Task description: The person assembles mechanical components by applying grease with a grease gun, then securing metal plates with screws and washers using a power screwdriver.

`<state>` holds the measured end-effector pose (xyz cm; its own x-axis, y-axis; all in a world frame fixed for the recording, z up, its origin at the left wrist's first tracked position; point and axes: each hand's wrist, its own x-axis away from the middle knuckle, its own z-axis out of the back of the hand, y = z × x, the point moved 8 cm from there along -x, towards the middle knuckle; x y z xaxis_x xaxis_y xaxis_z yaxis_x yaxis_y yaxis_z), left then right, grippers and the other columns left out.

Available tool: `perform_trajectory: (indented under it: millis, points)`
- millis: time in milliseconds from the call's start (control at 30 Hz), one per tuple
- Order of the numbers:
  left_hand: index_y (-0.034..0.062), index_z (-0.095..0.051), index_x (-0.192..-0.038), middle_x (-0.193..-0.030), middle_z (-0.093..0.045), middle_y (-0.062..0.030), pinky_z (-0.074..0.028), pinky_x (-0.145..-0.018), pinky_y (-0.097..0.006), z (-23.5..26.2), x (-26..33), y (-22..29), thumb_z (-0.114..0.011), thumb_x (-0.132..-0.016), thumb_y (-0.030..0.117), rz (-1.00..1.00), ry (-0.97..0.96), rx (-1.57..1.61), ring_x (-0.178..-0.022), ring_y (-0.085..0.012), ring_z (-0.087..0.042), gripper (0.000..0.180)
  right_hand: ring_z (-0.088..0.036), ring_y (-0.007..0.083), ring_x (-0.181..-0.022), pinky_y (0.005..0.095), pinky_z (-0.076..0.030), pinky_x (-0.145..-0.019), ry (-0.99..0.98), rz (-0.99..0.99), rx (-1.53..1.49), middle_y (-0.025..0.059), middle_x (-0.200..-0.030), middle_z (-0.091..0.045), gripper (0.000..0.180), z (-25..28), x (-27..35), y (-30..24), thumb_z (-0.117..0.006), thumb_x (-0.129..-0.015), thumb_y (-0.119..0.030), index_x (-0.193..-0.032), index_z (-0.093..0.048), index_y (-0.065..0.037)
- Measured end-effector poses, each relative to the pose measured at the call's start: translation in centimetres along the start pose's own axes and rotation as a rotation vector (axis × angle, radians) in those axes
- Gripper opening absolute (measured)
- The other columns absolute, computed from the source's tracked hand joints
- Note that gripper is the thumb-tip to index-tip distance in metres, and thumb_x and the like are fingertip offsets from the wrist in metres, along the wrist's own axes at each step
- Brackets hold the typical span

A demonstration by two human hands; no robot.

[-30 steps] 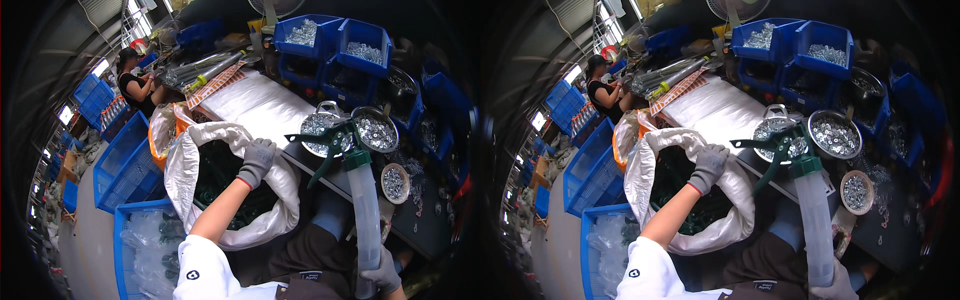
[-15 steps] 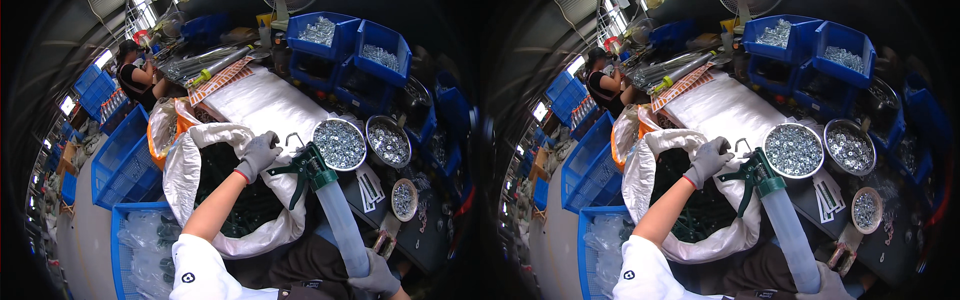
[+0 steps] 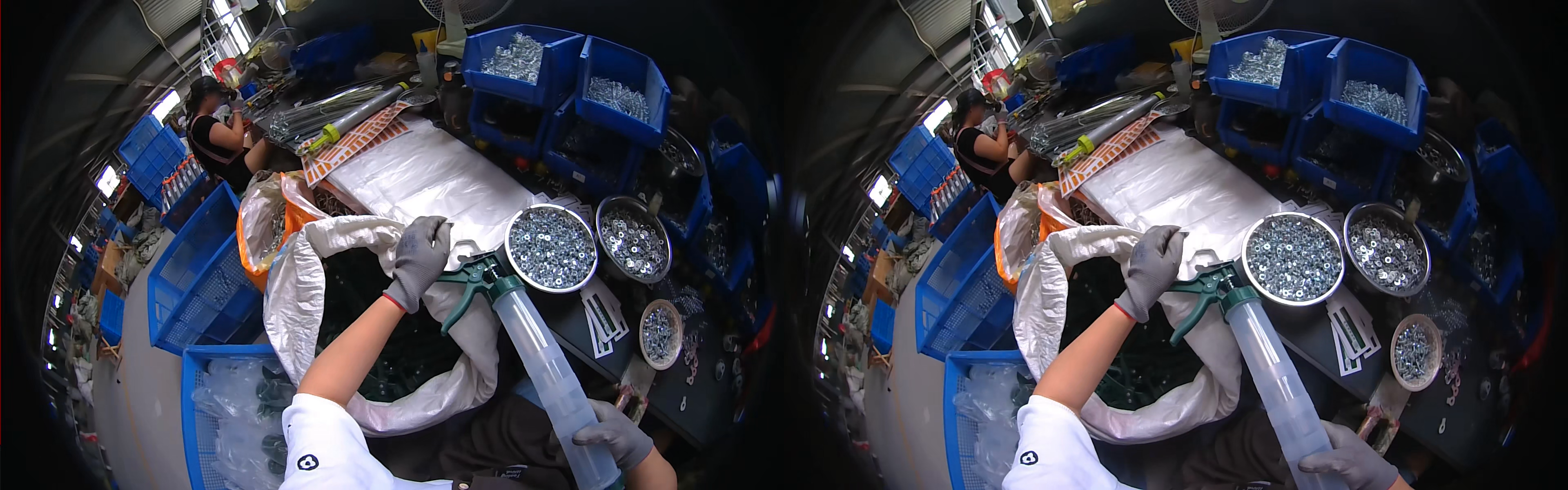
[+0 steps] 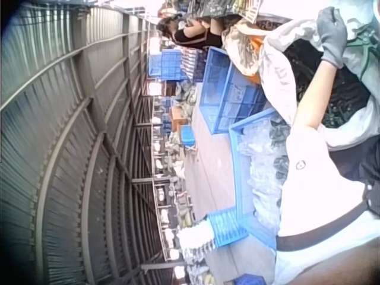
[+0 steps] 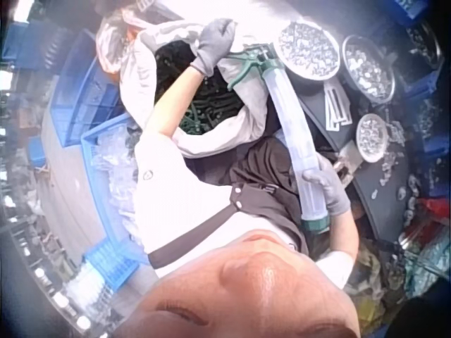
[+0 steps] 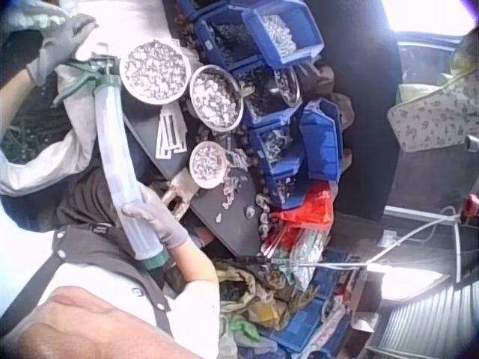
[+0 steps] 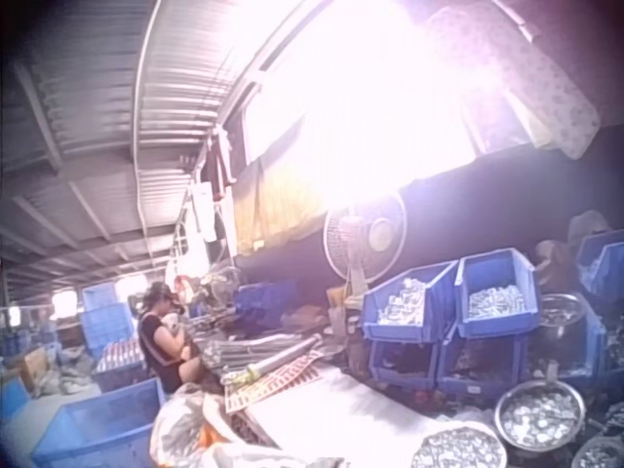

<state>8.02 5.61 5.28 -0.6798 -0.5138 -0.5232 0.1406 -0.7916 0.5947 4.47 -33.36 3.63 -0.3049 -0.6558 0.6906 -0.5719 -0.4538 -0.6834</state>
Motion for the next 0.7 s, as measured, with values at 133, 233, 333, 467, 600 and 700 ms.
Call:
perform_trajectory:
  millis: [133, 233, 333, 467, 600, 700]
  points:
    - [0.0029, -0.059, -0.097, -0.091, -0.063, -0.0192, -0.047, -0.079, -0.045, -0.2, -1.3, 1.4, -0.051, -0.092, 0.023, 0.002, 0.04, -0.029, -0.089, -0.0359, -0.06, 0.022, -0.062, 0.0164, -0.085, 0.0296, -0.05, -0.08, -0.008, -0.022, 0.008, 0.0077, -0.096, -0.065, 0.059, 0.0, 0.2, -0.5, -0.076, -0.063, -0.02, -0.114, -0.057, 0.002]
    - [0.004, -0.053, -0.104, -0.09, -0.064, -0.0201, -0.048, -0.075, -0.047, -0.1, -2.2, 1.8, -0.048, -0.094, 0.023, -0.068, 0.069, -0.168, -0.086, -0.0361, -0.062, 0.022, -0.063, 0.0174, -0.083, 0.0301, -0.05, -0.079, -0.004, 0.018, 0.038, 0.0082, -0.095, -0.065, 0.06, -0.3, -0.2, -1.3, -0.076, -0.063, -0.02, -0.115, -0.057, 0.002]
    - [0.0057, -0.051, -0.107, -0.074, -0.064, -0.0174, -0.05, -0.057, -0.045, 1.0, -2.8, 2.5, -0.054, -0.093, 0.017, -0.29, 0.095, -0.289, -0.064, -0.0372, -0.063, 0.018, -0.065, 0.0186, -0.082, 0.0322, -0.052, -0.078, 0.006, 0.136, 0.122, 0.0094, -0.096, -0.066, 0.062, -0.2, -0.7, -3.3, -0.077, -0.063, -0.02, -0.116, -0.056, 0.003]
    - [0.0061, -0.052, -0.108, -0.066, -0.062, -0.0152, -0.048, -0.05, -0.041, 4.0, -2.5, 3.0, -0.06, -0.089, 0.012, -0.539, 0.143, -0.263, -0.057, -0.0338, -0.062, 0.021, -0.066, 0.0199, -0.078, 0.0333, -0.054, -0.073, -0.137, 0.053, 0.044, 0.0123, -0.095, -0.064, 0.06, 2.1, -1.6, -3.5, -0.075, -0.067, -0.016, -0.119, -0.052, 0.004]
    - [0.0059, -0.052, -0.111, -0.068, -0.063, -0.0128, -0.048, -0.05, -0.039, 6.6, -1.2, 3.6, -0.064, -0.084, 0.006, -0.613, 0.047, -0.28, -0.057, -0.0306, -0.063, 0.03, -0.067, 0.0326, -0.078, 0.0437, -0.058, -0.072, -0.253, 0.046, -0.307, 0.023, -0.096, -0.063, 0.063, 4.0, -2.0, -3.2, -0.074, -0.067, -0.015, -0.12, -0.049, 0.009]
    - [0.0056, -0.056, -0.109, -0.073, -0.065, -0.0126, -0.051, -0.054, -0.037, 7.9, -0.2, 4.4, -0.064, -0.082, 0.004, -0.633, 0.06, -0.245, -0.063, -0.0299, -0.065, 0.028, -0.065, 0.0366, -0.072, 0.0459, -0.057, -0.069, -0.302, 0.112, -0.505, 0.026, -0.094, -0.061, 0.062, 4.5, -1.5, -2.7, -0.07, -0.069, -0.013, -0.122, -0.047, 0.01]
